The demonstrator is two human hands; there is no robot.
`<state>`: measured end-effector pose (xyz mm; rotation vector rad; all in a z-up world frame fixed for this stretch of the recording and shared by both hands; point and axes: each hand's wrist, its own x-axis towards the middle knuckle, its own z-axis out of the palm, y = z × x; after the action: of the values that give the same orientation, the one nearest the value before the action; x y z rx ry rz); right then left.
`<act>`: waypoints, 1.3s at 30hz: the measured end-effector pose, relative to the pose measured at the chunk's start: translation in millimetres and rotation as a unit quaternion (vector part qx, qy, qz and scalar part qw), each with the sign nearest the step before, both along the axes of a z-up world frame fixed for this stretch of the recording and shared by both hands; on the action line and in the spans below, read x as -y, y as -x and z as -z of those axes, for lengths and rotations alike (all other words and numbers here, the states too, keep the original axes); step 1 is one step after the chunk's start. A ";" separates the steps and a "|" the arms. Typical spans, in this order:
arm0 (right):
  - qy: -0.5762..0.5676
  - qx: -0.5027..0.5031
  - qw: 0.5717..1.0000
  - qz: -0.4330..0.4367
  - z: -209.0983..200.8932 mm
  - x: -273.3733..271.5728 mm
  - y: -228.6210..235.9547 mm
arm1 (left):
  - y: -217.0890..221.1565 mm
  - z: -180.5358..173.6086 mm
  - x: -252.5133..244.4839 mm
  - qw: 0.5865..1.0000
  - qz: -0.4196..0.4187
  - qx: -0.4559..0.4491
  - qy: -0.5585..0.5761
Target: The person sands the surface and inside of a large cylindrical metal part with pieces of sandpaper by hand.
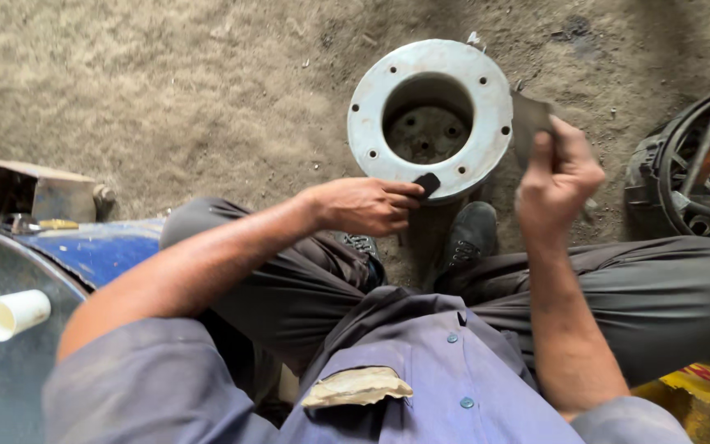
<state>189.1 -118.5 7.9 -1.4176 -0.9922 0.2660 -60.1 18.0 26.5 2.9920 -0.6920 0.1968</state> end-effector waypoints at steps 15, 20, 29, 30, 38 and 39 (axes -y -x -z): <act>0.093 0.366 0.915 -0.143 -10.4 4.2 78.1 | 51.1 48.9 -57.8 0.930 -0.344 0.071 0.111; 0.216 0.375 0.900 -0.060 -11.0 -18.5 44.4 | 40.1 59.8 -71.1 0.865 -0.486 0.110 0.062; 0.203 0.395 0.892 -0.089 2.3 0.3 46.8 | -24.4 69.6 -25.9 0.770 -0.605 0.189 0.067; 0.193 0.397 0.892 -0.100 -0.9 3.3 49.3 | -27.4 71.0 -26.4 0.761 -0.619 0.183 0.070; 0.192 0.406 0.884 -0.130 -23.5 6.8 67.4 | -26.5 55.5 32.6 0.750 -0.630 0.184 0.082; 0.191 0.407 0.882 -0.140 -22.2 6.6 70.6 | -27.2 50.5 44.0 0.746 -0.634 0.188 0.083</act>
<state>118.5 -125.1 30.1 -1.7878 -1.9268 0.0617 -33.0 -25.9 -24.0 2.6425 1.3862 0.8359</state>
